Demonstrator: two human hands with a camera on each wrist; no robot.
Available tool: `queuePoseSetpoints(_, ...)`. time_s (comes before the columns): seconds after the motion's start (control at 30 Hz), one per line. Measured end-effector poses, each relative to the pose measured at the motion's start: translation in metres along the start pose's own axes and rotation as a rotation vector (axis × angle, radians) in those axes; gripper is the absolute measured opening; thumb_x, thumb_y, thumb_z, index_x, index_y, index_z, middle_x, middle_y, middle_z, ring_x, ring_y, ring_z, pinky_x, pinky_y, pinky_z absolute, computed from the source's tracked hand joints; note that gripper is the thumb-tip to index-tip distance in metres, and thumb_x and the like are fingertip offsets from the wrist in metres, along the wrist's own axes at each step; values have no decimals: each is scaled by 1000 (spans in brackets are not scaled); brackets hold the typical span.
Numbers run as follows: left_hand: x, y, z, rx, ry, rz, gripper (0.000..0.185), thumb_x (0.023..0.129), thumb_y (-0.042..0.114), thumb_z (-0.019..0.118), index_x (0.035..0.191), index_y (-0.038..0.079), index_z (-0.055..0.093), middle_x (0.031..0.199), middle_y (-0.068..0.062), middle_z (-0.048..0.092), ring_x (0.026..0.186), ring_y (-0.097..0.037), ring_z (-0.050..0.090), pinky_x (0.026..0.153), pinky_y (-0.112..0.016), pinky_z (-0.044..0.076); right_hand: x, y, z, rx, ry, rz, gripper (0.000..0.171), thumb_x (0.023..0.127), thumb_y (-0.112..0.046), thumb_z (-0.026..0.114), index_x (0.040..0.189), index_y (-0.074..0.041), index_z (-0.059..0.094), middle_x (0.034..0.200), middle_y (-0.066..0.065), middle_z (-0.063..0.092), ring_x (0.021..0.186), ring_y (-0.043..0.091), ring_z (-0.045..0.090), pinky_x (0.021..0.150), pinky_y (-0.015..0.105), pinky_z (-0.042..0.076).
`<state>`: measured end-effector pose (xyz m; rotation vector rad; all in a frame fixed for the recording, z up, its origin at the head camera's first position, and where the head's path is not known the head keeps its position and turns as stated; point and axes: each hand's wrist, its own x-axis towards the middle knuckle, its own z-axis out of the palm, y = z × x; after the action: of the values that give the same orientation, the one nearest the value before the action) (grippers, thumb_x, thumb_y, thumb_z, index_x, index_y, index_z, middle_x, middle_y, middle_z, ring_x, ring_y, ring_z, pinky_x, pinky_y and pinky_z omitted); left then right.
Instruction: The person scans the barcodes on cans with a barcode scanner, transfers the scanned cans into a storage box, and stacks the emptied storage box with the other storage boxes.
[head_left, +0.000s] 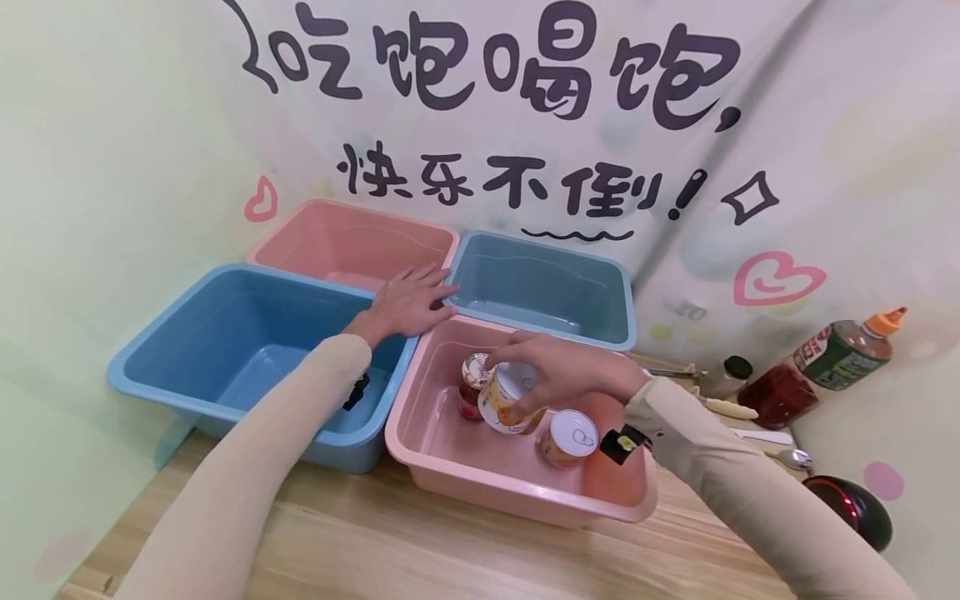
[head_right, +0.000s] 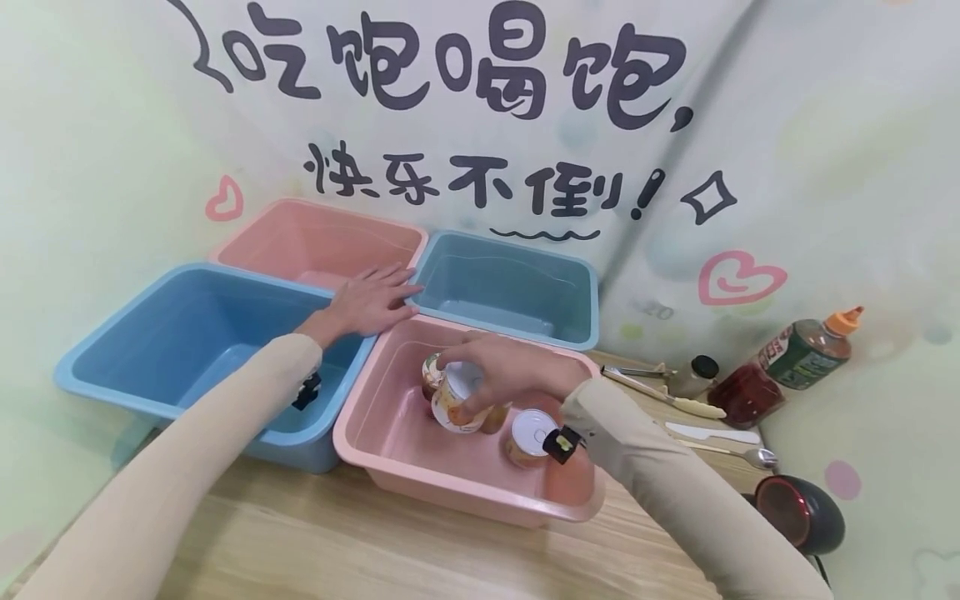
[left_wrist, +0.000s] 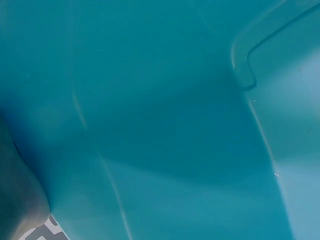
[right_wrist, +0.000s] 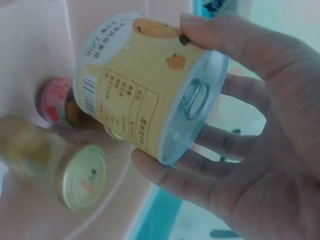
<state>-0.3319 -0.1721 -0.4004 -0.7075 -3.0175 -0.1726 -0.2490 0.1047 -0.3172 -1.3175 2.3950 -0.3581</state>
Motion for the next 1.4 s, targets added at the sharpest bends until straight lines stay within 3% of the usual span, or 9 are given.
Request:
queuePoseSetpoints(0.2, -1, 0, 0, -14, 13, 7, 61, 101, 54, 39, 151, 21, 45, 165, -10, 28, 155, -35, 18, 125, -56, 17, -22, 5, -17, 0, 65, 39, 52, 77, -28, 84, 126, -24, 67, 110, 2, 60, 100, 19, 56, 77, 31, 52)
queuePoseSetpoints(0.4, -2, 0, 0, -24, 18, 7, 60, 101, 53, 39, 150, 20, 47, 165, -10, 29, 155, -35, 19, 125, -56, 16, -45, 20, -20, -19, 148, 70, 52, 74, -23, 85, 123, -19, 68, 105, 5, 62, 96, 20, 56, 74, 31, 52)
queuePoseSetpoints(0.83, -2, -1, 1, -21, 8, -8, 60, 101, 54, 39, 152, 22, 45, 166, -9, 27, 156, -33, 16, 126, -54, 13, -103, 45, -29, 55, 222, 180, 48, 73, -16, 88, 117, -21, 70, 114, 9, 61, 101, 24, 58, 75, 33, 55)
queuePoseSetpoints(1.1, -2, 2, 1, -32, 1, -2, 60, 101, 53, 41, 151, 21, 45, 166, -9, 28, 156, -33, 16, 125, -55, 14, -139, 67, -20, 29, 276, 332, 52, 70, -21, 91, 118, -17, 71, 115, 11, 60, 101, 27, 56, 72, 33, 55)
queuePoseSetpoints(1.27, -1, 0, 2, -30, 4, -2, 60, 100, 53, 40, 151, 22, 46, 166, -9, 27, 156, -34, 17, 126, -55, 13, -161, 79, -13, -18, 303, 362, 53, 70, -23, 91, 119, -18, 70, 116, 13, 62, 97, 25, 58, 70, 29, 53)
queuePoseSetpoints(1.4, 0, -1, 1, -28, 12, -7, 60, 100, 54, 41, 151, 22, 46, 166, -9, 27, 155, -34, 19, 126, -55, 13, -179, 88, -9, -37, 323, 386, 52, 71, -20, 91, 118, -20, 70, 121, 14, 61, 102, 29, 57, 73, 33, 53)
